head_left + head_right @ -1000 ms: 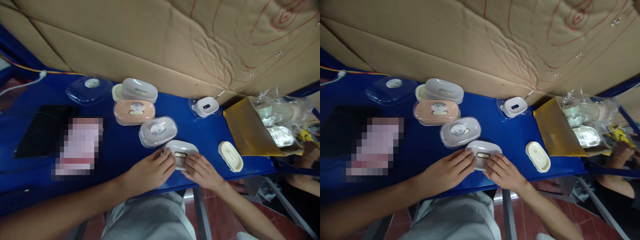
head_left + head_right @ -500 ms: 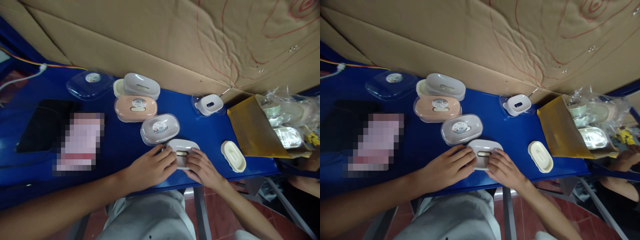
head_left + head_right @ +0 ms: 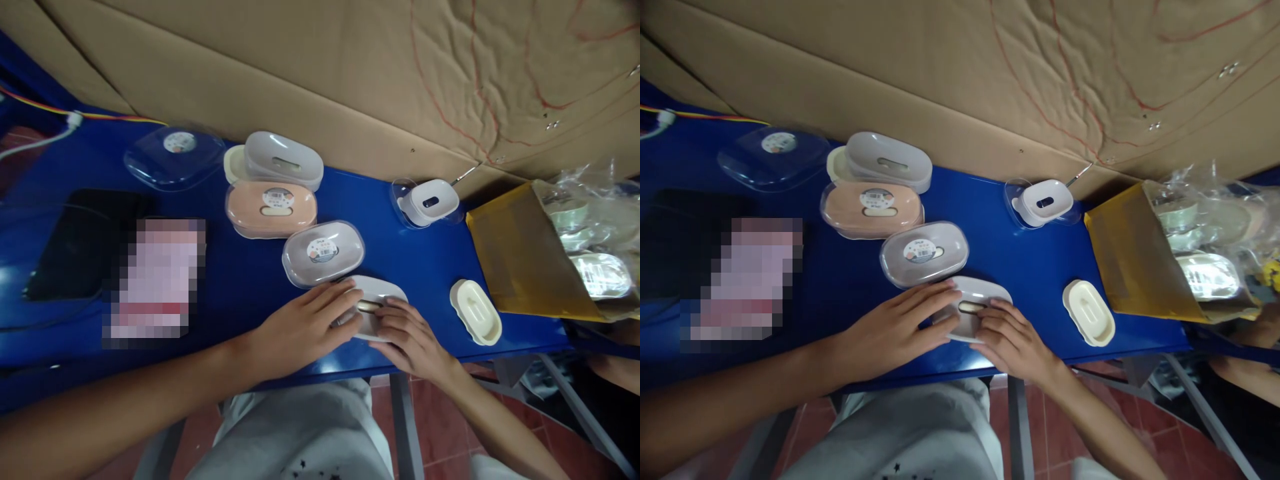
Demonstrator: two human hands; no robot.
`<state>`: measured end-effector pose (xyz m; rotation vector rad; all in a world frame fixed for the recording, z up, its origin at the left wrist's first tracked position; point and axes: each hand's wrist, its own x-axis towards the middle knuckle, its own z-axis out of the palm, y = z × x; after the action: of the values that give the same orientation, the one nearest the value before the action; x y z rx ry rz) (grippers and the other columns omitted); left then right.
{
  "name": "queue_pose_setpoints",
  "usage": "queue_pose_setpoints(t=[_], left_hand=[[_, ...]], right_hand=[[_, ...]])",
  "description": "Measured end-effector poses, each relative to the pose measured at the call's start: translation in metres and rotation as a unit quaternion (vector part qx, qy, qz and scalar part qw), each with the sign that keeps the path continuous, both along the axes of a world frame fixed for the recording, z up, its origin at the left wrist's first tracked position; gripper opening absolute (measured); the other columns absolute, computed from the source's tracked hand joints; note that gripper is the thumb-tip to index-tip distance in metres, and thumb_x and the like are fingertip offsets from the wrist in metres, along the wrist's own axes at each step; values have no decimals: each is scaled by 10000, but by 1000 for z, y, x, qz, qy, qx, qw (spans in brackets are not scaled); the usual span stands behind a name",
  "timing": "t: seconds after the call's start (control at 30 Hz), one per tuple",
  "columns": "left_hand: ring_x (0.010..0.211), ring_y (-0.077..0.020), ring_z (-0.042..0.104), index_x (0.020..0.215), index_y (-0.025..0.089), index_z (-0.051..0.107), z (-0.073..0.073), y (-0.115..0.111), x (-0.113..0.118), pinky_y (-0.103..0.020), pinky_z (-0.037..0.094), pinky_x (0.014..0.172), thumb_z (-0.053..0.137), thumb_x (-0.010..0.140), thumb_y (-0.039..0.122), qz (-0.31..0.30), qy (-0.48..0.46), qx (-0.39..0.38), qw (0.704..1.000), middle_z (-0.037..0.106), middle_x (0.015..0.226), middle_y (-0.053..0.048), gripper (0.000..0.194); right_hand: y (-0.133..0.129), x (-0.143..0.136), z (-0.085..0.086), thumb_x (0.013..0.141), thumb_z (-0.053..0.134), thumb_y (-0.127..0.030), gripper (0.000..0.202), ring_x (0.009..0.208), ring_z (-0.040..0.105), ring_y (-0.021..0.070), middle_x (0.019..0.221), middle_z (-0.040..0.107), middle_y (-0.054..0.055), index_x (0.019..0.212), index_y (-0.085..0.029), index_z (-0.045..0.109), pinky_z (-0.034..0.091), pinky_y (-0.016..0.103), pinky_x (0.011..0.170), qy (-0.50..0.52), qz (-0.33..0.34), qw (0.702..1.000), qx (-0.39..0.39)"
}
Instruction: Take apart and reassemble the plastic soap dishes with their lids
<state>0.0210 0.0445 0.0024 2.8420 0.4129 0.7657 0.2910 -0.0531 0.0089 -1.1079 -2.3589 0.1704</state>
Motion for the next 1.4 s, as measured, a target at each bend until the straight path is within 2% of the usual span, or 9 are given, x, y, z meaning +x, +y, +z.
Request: queue_pose_setpoints(t=[0.3, 0.47, 0.6, 0.7, 0.83, 0.93, 1.03, 1.2, 1.4], left_hand=[[1502, -317, 525, 1342, 129, 645, -3, -2, 1, -455, 503, 1207, 636, 1050, 192, 4, 53, -2, 999, 625, 1507, -175, 299], [1500, -305, 522, 1323, 138, 662, -2, 0, 2, -427, 500, 1179, 686, 1037, 252, 0, 66, 17, 998, 650, 1487, -155, 308], [1475, -308, 532, 1301, 146, 679, -3, 0, 2, -437, 493, 1166, 726, 1019, 319, 1, 69, 44, 997, 665, 1468, -137, 334], [1432, -316, 556, 1296, 145, 686, -1, 0, 1, -457, 504, 1135, 744, 1009, 402, -4, 73, 58, 996, 685, 1432, -127, 390], [1346, -303, 607, 1282, 152, 693, 4, 0, -2, -445, 523, 1073, 751, 1003, 456, -9, 75, 62, 995, 713, 1369, -109, 417], [1332, -298, 616, 1274, 155, 697, 5, -2, -3, -431, 522, 1064, 748, 1007, 455, -8, 70, 66, 995, 720, 1354, -115, 404], [1341, -297, 617, 1278, 154, 696, 4, -3, -3, -426, 530, 1068, 727, 1024, 423, -7, 69, 60, 996, 722, 1352, -122, 371], [1352, -312, 640, 1369, 149, 650, 2, -1, -3, -448, 548, 1130, 729, 1020, 317, -10, 54, 33, 998, 692, 1417, -143, 395], [1451, -341, 597, 1520, 209, 518, 1, -1, -4, -466, 604, 1102, 694, 1038, 231, 14, -23, 8, 1000, 568, 1563, -207, 513]], right_hand=[[-3, -5, -2, 992, 750, -163, 255, 1200, 727, 207, 1087, 800, 35, 1234, -226, 702, 581, 421, 1146, -51, 22, 997, 47], [2, 6, 8, 1100, 599, -383, 253, 1204, 721, 235, 1093, 801, 81, 1209, -181, 706, 559, 454, 1132, -58, 34, 997, 40], [37, 27, 21, 1128, 467, -283, 320, 1290, 683, 285, 1289, 774, 110, 1382, -224, 653, 510, 516, 1121, -76, -116, 990, 41], [77, 35, 22, 1114, 483, -303, 459, 1298, 655, 365, 1494, 673, 178, 1555, -188, 536, 515, 541, 1034, -173, -280, 944, 23], [112, 38, 10, 1096, 512, -389, 539, 1113, 681, 396, 1321, 740, 235, 1558, -114, 542, 516, 541, 935, -227, -367, 902, -5], [114, 43, 8, 1093, 524, -403, 364, 1021, 689, 346, 1103, 773, 164, 1295, -181, 730, 519, 513, 926, -149, -351, 924, -28], [104, 53, 18, 1069, 598, -481, 280, 934, 691, 267, 992, 753, 71, 1086, -246, 751, 548, 457, 912, 54, -333, 938, -76], [80, 68, 37, 1043, 635, -558, 286, 886, 716, 220, 863, 675, -2, 1018, -282, 705, 610, 409, 873, 416, -308, 833, -195], [36, 47, 27, 1026, 671, -556, 322, 653, 639, 156, 858, 669, 3, 1149, -270, 754, 567, 306, 577, 511, -301, 724, -353]])
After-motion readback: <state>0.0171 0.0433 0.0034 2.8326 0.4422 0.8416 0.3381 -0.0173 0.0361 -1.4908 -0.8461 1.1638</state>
